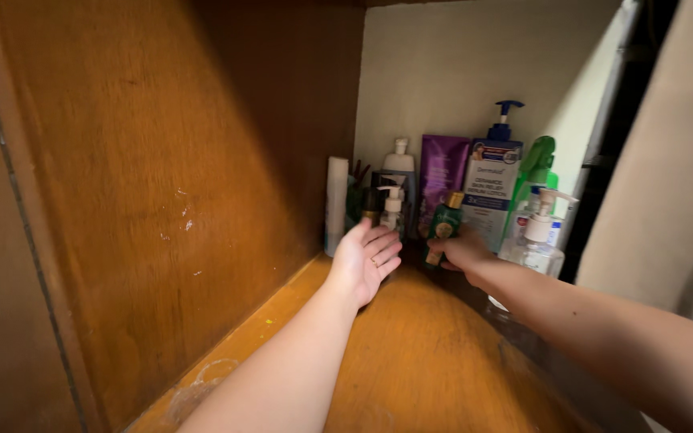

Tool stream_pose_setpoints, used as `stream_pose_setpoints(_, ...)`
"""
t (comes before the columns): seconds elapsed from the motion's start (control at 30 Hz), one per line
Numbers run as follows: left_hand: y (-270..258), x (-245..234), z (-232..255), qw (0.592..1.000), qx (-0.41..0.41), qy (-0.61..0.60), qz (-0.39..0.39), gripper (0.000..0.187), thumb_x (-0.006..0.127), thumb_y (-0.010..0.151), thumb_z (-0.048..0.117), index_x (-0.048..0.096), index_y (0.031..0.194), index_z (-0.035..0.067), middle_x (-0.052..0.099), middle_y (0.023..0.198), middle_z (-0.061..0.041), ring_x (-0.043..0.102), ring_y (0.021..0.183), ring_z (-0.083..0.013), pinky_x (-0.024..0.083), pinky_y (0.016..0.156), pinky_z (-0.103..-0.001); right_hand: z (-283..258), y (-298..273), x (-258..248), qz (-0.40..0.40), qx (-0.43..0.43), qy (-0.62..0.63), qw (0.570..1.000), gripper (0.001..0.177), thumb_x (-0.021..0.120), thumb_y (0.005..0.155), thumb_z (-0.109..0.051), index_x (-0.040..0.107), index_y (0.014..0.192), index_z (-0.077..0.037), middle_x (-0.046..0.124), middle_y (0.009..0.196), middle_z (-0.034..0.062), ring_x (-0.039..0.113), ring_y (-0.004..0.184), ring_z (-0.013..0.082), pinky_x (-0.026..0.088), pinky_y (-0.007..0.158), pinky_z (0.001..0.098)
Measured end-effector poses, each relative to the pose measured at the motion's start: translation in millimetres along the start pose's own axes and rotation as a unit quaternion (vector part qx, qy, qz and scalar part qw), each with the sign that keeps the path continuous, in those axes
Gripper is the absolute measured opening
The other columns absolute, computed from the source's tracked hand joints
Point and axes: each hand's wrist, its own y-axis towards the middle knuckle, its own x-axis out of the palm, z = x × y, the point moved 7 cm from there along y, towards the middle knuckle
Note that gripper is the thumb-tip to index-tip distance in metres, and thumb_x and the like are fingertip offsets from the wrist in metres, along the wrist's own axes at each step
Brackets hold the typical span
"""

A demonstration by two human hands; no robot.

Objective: The person picks up various bottles and containers from a cluttered surface and places them one by one onto a wooden shelf. Items include lotions, sprays, and small bottles, which are arranged in a row on the shelf.

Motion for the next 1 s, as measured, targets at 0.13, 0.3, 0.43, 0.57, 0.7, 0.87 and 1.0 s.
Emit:
stream_pose_setpoints(0.13, -12, 1, 16, 0.995, -0.025, -0.097, -0.003, 0.086, 0.037, 0.097, 0.062, 0.039, 0.152, -0.004, 0.047, 0.157, -0.023, 0.045, 0.144, -0.0376, 0.036, 0.116, -0.051, 13, 23, 13, 0.021, -0.016, 0.014, 1.000, 0.034, 0.076, 0.084, -0.011, 0.062, 0.114, -0.013, 0.072, 0.102, 0.0083, 0.069, 0.090, 0.0220, 0.055, 0.065, 0.0359)
stream_pose_setpoints(0.3, -35, 20, 50, 0.988, -0.020, -0.138, -0.073, 0.103, 0.032, 0.093, 0.078, 0.035, 0.153, -0.006, 0.044, 0.157, -0.026, 0.042, 0.145, -0.0389, 0.036, 0.117, -0.053, 21, 49, 28, -0.010, -0.060, 0.026, 0.998, 0.028, 0.076, 0.085, -0.009, 0.064, 0.109, -0.001, 0.071, 0.092, 0.0163, 0.068, 0.074, 0.0228, 0.051, 0.056, 0.0362)
stream_pose_setpoints(0.43, -47, 37, 77, 0.982, 0.001, -0.160, -0.105, 0.107, 0.030, 0.091, 0.080, 0.032, 0.154, -0.006, 0.041, 0.157, -0.028, 0.041, 0.145, -0.0399, 0.035, 0.117, -0.054, 23, 57, 32, 0.043, -0.067, 0.004, 0.997, 0.039, 0.078, 0.083, -0.006, 0.060, 0.117, -0.002, 0.072, 0.092, 0.0177, 0.069, 0.073, 0.0260, 0.055, 0.061, 0.0386)
stream_pose_setpoints(0.57, -56, 47, 88, 0.980, 0.015, -0.160, -0.116, 0.108, 0.029, 0.092, 0.081, 0.031, 0.155, -0.007, 0.040, 0.157, -0.028, 0.040, 0.146, -0.0400, 0.035, 0.118, -0.054, 15, 57, 32, 0.083, -0.079, -0.031, 0.993, 0.051, 0.080, 0.079, -0.008, 0.057, 0.124, -0.003, 0.072, 0.101, 0.0150, 0.072, 0.081, 0.0255, 0.059, 0.067, 0.0381)
stream_pose_setpoints(0.7, -57, 52, 86, 0.982, 0.013, -0.143, -0.120, 0.107, 0.028, 0.092, 0.081, 0.032, 0.154, -0.007, 0.041, 0.157, -0.027, 0.041, 0.145, -0.0401, 0.035, 0.118, -0.054, 12, 56, 30, 0.105, -0.072, -0.067, 0.990, 0.053, 0.082, 0.080, -0.010, 0.058, 0.126, -0.002, 0.073, 0.107, 0.0185, 0.073, 0.086, 0.0285, 0.060, 0.070, 0.0386)
stream_pose_setpoints(0.87, -57, 51, 84, 0.985, 0.010, -0.130, -0.113, 0.108, 0.027, 0.092, 0.081, 0.033, 0.154, -0.007, 0.042, 0.157, -0.027, 0.042, 0.144, -0.0388, 0.035, 0.118, -0.053, 9, 52, 27, 0.107, -0.060, -0.101, 0.987, 0.059, 0.081, 0.082, -0.011, 0.049, 0.129, 0.005, 0.071, 0.108, 0.0231, 0.076, 0.087, 0.0306, 0.063, 0.071, 0.0403)
stream_pose_setpoints(1.0, -56, 48, 81, 0.988, 0.006, -0.120, -0.099, 0.107, 0.027, 0.092, 0.081, 0.034, 0.154, -0.006, 0.043, 0.156, -0.027, 0.044, 0.144, -0.0385, 0.036, 0.118, -0.053, 5, 44, 27, 0.093, -0.053, -0.081, 0.991, 0.057, 0.077, 0.084, -0.011, 0.046, 0.129, 0.005, 0.072, 0.107, 0.0234, 0.077, 0.084, 0.0299, 0.063, 0.073, 0.0391)
